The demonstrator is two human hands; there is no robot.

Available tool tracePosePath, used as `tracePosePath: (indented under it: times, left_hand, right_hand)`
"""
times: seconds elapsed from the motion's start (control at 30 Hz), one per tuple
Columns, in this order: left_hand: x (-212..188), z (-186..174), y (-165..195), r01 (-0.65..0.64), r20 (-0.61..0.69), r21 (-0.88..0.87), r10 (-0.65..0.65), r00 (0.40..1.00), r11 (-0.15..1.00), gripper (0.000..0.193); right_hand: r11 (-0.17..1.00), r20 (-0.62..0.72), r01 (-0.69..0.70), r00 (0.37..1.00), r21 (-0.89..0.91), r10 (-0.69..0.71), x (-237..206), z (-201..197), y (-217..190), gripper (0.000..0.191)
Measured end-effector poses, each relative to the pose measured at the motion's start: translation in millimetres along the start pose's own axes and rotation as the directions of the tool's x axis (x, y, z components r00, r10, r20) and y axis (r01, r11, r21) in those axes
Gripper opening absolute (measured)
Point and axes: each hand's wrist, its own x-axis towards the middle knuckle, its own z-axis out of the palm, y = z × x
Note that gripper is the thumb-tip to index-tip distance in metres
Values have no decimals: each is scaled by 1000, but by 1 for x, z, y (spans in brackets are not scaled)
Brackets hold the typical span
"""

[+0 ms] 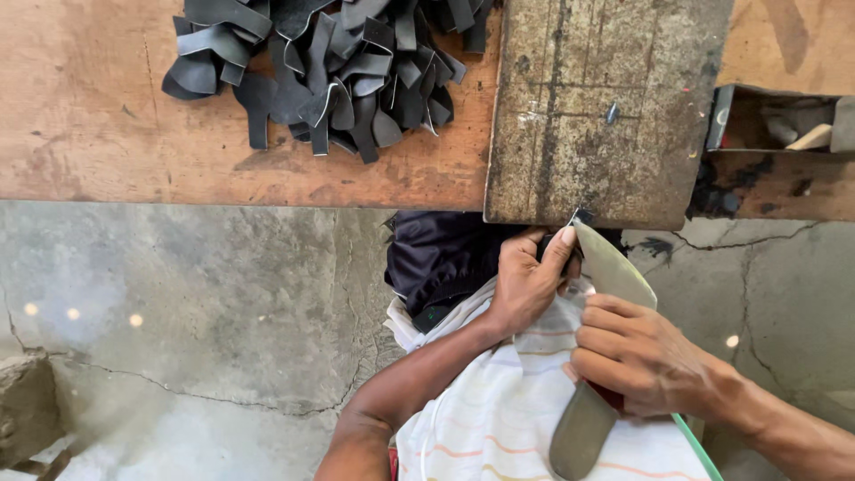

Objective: The person sits at a workbench trimming the edges of small black rubber or foam pieces with a curved blade knife, holding each piece against a worn wooden board and cutting along its edge. Trimmed pieces are placed onto a growing pile on the table, and the person picks up new untrimmed pieces one at a time.

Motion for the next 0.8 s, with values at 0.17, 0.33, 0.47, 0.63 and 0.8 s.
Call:
tracePosePath:
  times: [0.17, 0.33, 0.47, 0.63, 0.8]
  left_hand:
    - [2, 0, -5, -74, -45, 108, 79, 996, 991, 31]
    - [4, 1, -5, -45, -65, 91, 51, 997, 995, 27]
    - [4, -2, -5, -30, -61, 95, 36, 997, 995, 23]
    - [2, -5, -4, -17, -28, 99, 20, 999, 995, 23]
    - [2, -6, -5, -40, -18, 56, 41, 999, 998, 21]
  right_hand:
    - [1000, -13, -20, 1000, -12, 20, 3, 9, -2, 34]
    - [1000, 89, -17, 996, -14, 18, 10, 8, 1, 45]
    - [1000, 102, -11, 995, 11, 9, 12, 4, 3, 48]
    - [1000, 41, 18, 999, 18, -19, 14, 4, 6, 44]
    - [997, 32, 77, 996, 23, -78, 19, 3, 14, 41]
